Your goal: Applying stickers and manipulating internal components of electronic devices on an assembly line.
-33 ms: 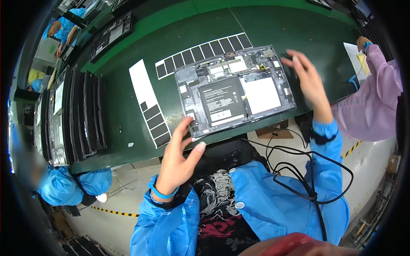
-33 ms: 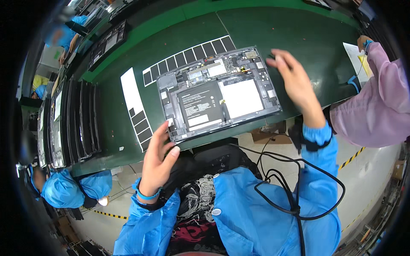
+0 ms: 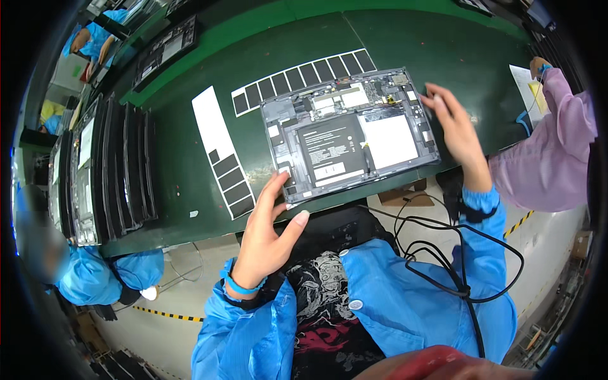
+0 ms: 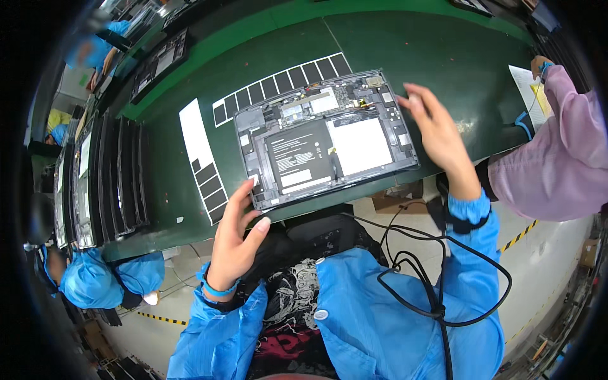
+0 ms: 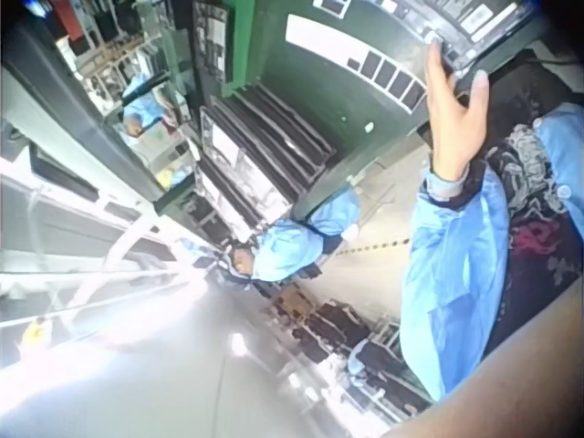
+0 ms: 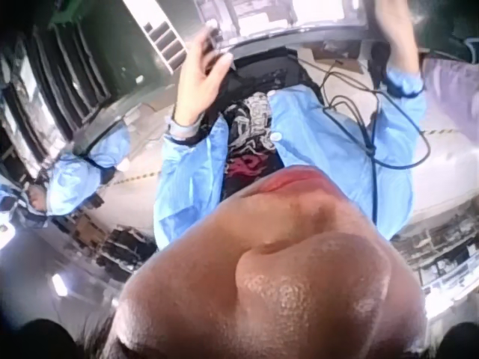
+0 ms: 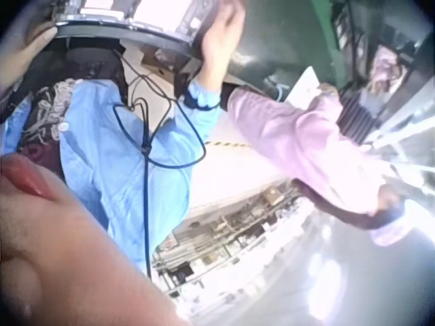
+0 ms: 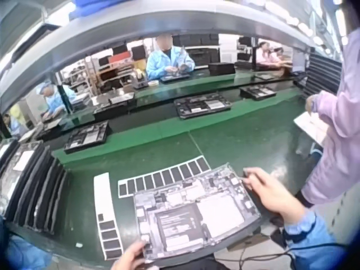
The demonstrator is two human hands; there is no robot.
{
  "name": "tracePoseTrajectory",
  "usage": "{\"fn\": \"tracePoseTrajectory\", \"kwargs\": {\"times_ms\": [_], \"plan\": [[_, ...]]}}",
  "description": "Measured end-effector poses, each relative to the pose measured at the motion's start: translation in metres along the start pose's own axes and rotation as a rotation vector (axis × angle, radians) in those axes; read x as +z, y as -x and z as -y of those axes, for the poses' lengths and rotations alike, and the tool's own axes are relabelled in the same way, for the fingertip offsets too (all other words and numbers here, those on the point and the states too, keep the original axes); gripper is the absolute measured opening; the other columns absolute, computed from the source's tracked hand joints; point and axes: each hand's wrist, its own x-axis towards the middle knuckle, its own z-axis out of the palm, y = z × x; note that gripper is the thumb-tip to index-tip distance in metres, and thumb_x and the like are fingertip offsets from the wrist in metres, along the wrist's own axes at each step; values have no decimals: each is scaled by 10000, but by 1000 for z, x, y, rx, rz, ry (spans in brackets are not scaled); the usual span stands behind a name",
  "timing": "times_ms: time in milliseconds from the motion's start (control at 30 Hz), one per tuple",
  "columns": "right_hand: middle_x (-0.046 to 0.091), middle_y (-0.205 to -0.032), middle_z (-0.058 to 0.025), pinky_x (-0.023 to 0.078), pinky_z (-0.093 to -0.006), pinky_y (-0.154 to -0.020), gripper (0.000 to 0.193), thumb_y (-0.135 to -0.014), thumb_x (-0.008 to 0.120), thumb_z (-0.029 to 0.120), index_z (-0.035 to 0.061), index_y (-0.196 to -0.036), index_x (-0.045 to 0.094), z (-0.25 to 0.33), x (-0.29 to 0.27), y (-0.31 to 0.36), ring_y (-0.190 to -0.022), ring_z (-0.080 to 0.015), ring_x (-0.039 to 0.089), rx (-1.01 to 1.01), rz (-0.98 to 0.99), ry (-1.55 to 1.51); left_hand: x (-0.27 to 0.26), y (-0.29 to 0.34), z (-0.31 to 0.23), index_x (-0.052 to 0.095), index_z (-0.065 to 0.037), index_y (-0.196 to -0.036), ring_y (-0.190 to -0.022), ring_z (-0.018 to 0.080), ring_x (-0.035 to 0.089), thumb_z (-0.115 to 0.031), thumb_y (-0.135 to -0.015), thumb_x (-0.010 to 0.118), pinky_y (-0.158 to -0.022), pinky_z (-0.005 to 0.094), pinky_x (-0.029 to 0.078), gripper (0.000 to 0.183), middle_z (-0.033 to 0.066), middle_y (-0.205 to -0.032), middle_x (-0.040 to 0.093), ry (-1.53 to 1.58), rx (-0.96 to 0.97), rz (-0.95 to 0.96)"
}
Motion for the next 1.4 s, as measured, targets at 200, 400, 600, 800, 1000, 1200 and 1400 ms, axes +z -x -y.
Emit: {"fn": "tracePoseTrajectory", "kwargs": {"times_ms": [200, 400, 600, 800, 1000, 1200, 1400], "plan": [[540, -1253, -143, 354, -279, -988, 386, -974, 479, 200, 12, -1309, 443, 14, 17, 29, -1151, -174, 488, 101, -71, -48, -1, -11, 16, 414, 6, -1332, -1219, 301, 478, -82, -846, 638, -926, 380, 481, 542, 263, -1370, 387, 93, 42, 20], [505, -1300, -159, 349, -297, -1020, 394, -916, 519, 33, -18, -1299, 446, 27, 47, 29, -1226, -207, 451, 18, -189, -440, -13, -6, 22, 401, 18, -1354, -1286, 227, 364, 22, -832, 570, -1021, 358, 354, 548, 188, -1415, 338, 201, 105, 29], [527, -1270, -171, 427, -304, -973, 366, -915, 506, 14, -19, -1278, 478, 81, 38, -50, -1132, -216, 540, -13, -255, -673, -70, -3, 6, 433, 15, -1332, -1209, 324, 502, -13, -774, 609, -999, 417, 400, 585, 200, -1392, 430, -79, 492, -179], [592, -1113, -132, 441, -270, -869, 375, -833, 574, -42, -52, -1205, 526, 103, 136, -246, -993, -172, 563, -206, -319, -544, -100, 12, 58, 479, -82, -1319, -1302, 358, 366, -353, -838, 629, -1046, 500, 313, 572, 116, -1429, 391, -849, 236, -245], [603, -1006, -74, 420, -249, -814, 290, -822, 598, -3, -34, -1110, 593, 51, 194, -389, -926, -150, 543, -219, -233, -343, -98, 9, 63, 493, -66, -1303, -1290, 338, 389, -364, -848, 605, -1046, 467, 329, 556, 113, -1410, 416, -817, 280, -298], [661, -982, -174, 492, -408, -826, 260, -872, 526, 170, 94, -1107, 607, 66, 228, -382, -952, -370, 620, -418, -225, 693, -102, 8, 62, 507, -60, -1288, -1270, 322, 415, -369, -834, 622, -1037, 453, 340, 562, 111, -1389, 442, -782, 258, -307], [663, -881, -162, 562, -304, -656, 286, -948, 479, 198, -18, -1132, 510, 193, 373, -335, -748, -206, 663, -82, 478, -175, -107, 10, 59, 511, -64, -1284, -1257, 312, 417, -373, -819, 637, -1015, 431, 346, 573, 111, -1382, 445, -765, 239, -269]]}}
